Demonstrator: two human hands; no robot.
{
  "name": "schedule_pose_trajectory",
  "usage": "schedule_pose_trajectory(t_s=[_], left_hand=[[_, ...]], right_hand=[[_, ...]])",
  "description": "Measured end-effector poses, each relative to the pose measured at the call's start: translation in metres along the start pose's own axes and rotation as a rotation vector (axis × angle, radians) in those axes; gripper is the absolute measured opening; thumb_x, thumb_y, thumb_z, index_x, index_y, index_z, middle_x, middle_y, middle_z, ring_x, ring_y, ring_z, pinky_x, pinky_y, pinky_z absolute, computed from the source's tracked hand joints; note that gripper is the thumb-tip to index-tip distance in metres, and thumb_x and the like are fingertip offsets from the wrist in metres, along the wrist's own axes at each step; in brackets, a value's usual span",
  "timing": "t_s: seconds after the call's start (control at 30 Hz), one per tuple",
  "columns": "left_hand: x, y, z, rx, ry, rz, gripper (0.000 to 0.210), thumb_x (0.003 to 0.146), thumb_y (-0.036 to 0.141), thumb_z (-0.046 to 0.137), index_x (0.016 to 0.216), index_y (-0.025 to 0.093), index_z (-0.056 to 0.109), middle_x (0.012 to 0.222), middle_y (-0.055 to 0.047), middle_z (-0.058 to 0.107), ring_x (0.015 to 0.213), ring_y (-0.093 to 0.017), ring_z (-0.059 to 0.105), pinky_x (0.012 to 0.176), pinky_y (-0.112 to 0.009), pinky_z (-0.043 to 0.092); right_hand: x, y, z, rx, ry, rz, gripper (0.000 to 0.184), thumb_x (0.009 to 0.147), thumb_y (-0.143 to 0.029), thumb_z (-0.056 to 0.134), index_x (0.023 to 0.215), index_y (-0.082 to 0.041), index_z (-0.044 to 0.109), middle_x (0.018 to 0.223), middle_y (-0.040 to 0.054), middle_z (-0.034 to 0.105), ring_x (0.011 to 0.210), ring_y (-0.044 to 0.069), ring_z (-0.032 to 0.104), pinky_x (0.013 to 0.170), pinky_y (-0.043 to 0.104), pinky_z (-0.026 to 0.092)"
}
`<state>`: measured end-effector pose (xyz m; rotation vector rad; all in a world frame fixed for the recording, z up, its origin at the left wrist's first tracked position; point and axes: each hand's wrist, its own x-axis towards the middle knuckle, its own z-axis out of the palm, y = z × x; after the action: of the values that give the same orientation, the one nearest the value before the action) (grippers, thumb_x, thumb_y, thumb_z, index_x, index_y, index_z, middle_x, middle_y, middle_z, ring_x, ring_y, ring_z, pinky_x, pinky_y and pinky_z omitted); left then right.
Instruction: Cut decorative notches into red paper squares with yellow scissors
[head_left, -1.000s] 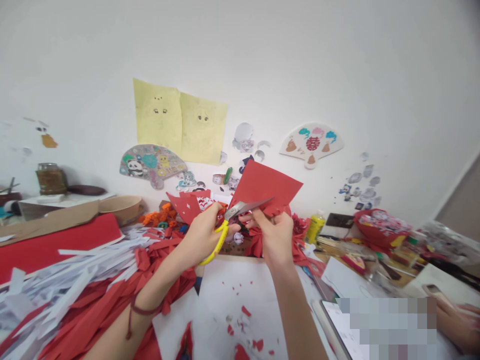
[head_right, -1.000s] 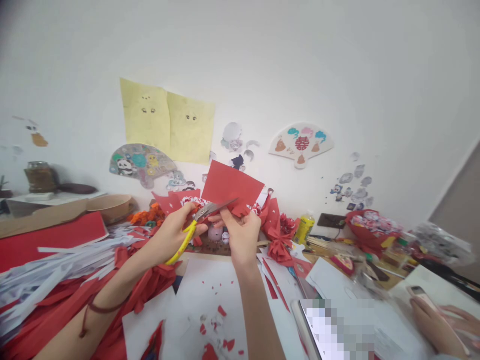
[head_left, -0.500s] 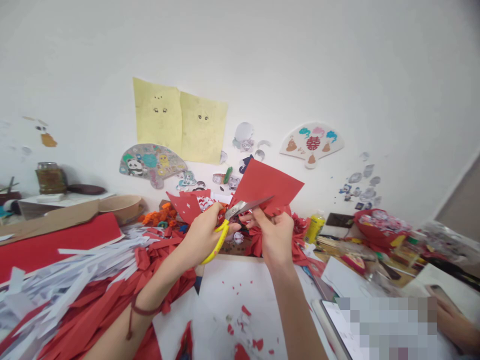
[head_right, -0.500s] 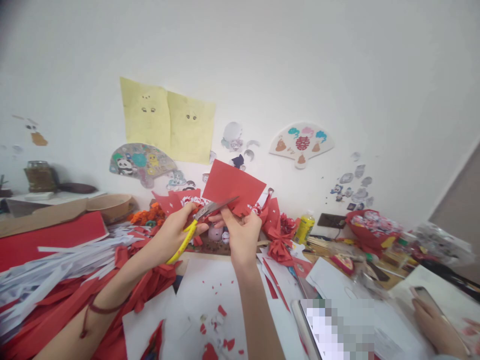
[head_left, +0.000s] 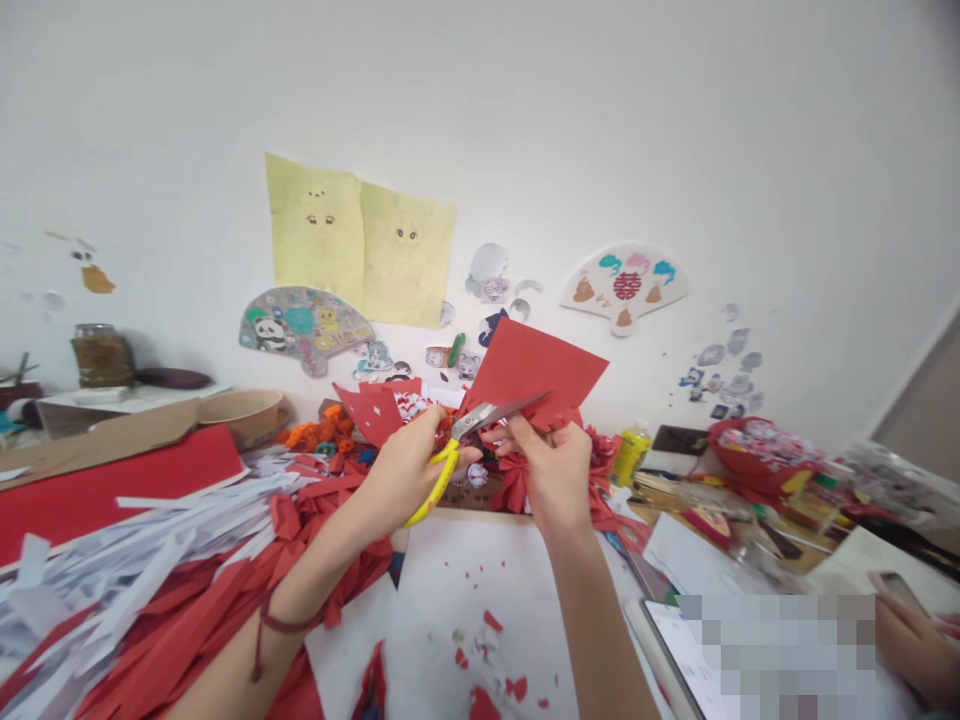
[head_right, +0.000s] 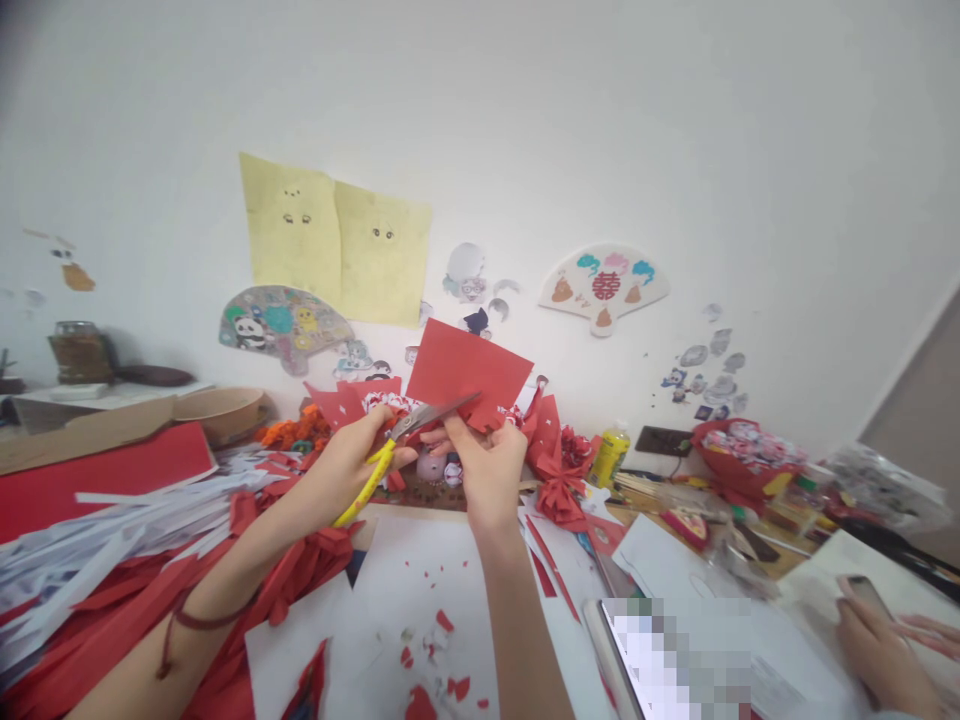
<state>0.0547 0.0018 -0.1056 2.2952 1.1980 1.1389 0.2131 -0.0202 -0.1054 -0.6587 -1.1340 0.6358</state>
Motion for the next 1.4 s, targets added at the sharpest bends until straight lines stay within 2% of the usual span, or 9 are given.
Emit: schedule_pose_trajectory(t_s=[0.27, 0.73, 1.4], left_hand=[[-0.001, -0.003, 0.001, 0.042, 0.010, 0.027, 0.029, 0.083, 0.045, 0.052, 0.079, 0.022, 0.034, 0.070, 0.003, 0.051, 0.064, -0.015, 0.047, 0.059, -0.026, 0.033], [-0.002, -0.001, -0.003, 0.176, 0.026, 0.043, 0.026, 0.084, 0.046, 0.050, 0.086, 0.022, 0.040, 0.078, -0.001, 0.058, 0.068, -0.019, 0.053, 0.061, -0.028, 0.034], [-0.005, 0.000, -0.004, 0.237, 0.015, 0.051, 0.024, 0.086, 0.045, 0.048, 0.085, 0.024, 0.036, 0.078, -0.001, 0.058, 0.067, -0.019, 0.052, 0.061, -0.029, 0.032]], right_hand=[[0.001, -0.004, -0.004, -0.040, -0.021, 0.007, 0.020, 0.077, -0.033, 0.072, 0.075, -0.013, 0.068, 0.063, 0.0055, 0.072, 0.054, 0.018, 0.067, 0.055, 0.026, 0.054], [0.002, -0.010, -0.012, -0.111, -0.060, -0.013, 0.016, 0.077, -0.031, 0.071, 0.080, -0.015, 0.067, 0.066, 0.0044, 0.073, 0.056, 0.018, 0.068, 0.056, 0.028, 0.055], [0.001, -0.017, -0.017, -0.144, -0.083, 0.009, 0.015, 0.076, -0.027, 0.072, 0.085, -0.015, 0.069, 0.070, 0.0034, 0.073, 0.059, 0.017, 0.068, 0.055, 0.025, 0.053]])
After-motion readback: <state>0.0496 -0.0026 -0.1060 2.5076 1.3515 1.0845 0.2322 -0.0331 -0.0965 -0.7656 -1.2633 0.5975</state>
